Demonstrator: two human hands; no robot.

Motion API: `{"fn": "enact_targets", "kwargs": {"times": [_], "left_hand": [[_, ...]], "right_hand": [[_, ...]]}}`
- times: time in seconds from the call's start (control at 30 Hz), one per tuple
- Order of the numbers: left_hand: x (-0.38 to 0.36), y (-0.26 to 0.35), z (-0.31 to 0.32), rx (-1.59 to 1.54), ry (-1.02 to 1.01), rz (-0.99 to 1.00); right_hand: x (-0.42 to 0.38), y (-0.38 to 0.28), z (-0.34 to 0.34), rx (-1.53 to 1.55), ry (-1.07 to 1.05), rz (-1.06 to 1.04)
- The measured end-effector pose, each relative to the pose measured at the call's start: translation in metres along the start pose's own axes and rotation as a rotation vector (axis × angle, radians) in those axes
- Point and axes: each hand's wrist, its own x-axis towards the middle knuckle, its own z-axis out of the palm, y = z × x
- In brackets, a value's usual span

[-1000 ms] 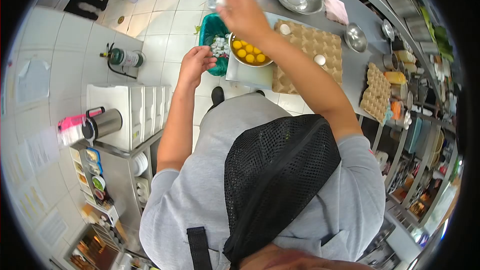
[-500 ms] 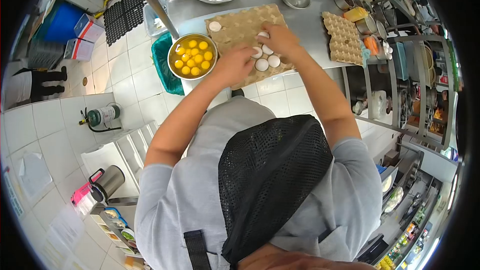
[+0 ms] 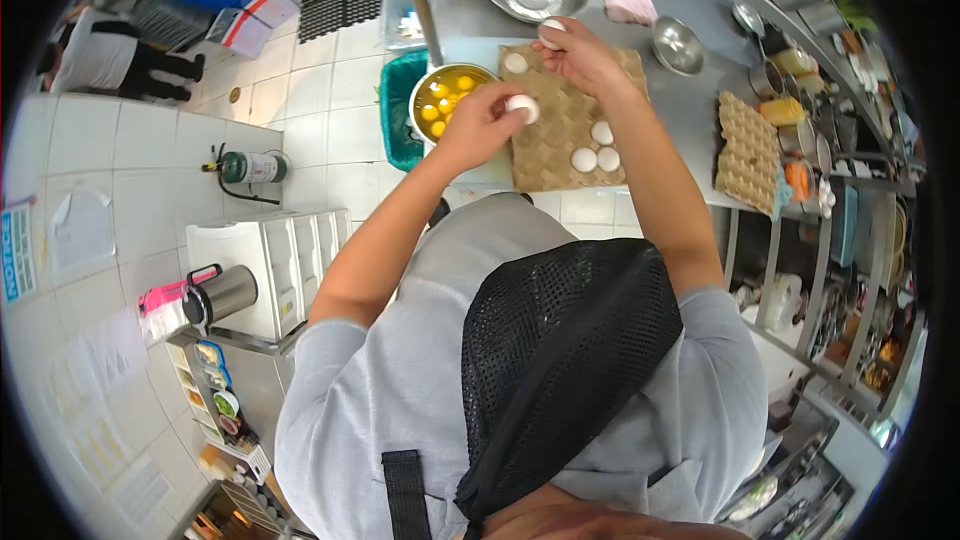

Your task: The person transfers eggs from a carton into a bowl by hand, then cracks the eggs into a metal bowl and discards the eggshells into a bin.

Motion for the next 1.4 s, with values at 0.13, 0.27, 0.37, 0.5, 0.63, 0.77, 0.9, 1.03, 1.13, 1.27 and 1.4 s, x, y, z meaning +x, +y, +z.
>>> {"fn": "enact_targets", "kwargs": {"times": [0.13, 0.27, 0.37, 0.5, 0.63, 0.77, 0.9, 1.03, 1.13, 1.27, 1.4], "left_hand": [[-0.049, 0.0, -0.078, -0.468, 0.364, -0.374], [-0.101, -0.022, -0.13, -0.601, 0.641, -0.387], [-0.134, -0.033, -0.143, -0.657, 0.762, -0.405], [-0.163, -0.042, -0.147, -0.727, 0.822, -0.434], [-0.169, -0.06, -0.149, -0.783, 0.8, -0.452], [-0.149, -0.069, -0.149, -0.809, 0.723, -0.472], [-0.122, -0.065, -0.151, -0.807, 0.639, -0.449], [-0.107, -0.055, -0.152, -0.785, 0.595, -0.431], [-0.101, -0.053, -0.155, -0.777, 0.581, -0.418], [-0.091, -0.049, -0.156, -0.779, 0.575, -0.396], [-0.075, -0.047, -0.148, -0.699, 0.563, -0.401]], "right_hand": [[0.063, 0.01, 0.073, -0.139, -0.024, -0.021], [0.103, 0.018, 0.131, -0.029, 0.073, 0.019], [0.108, 0.025, 0.138, -0.075, -0.077, 0.279], [0.099, 0.041, 0.109, 0.446, -0.247, 0.268], [0.031, 0.079, 0.108, -0.497, -0.1, -0.139], [0.001, 0.103, 0.111, -1.315, -0.24, -0.656], [-0.007, 0.102, 0.112, -1.449, -0.279, -0.512], [-0.025, 0.082, 0.121, -1.361, -0.153, -0.579], [-0.031, 0.04, 0.151, -1.219, -0.072, -0.81], [-0.006, 0.021, 0.187, -1.114, -0.059, -0.978], [0.0, 0.053, 0.186, -1.402, -0.287, -0.868]]}}
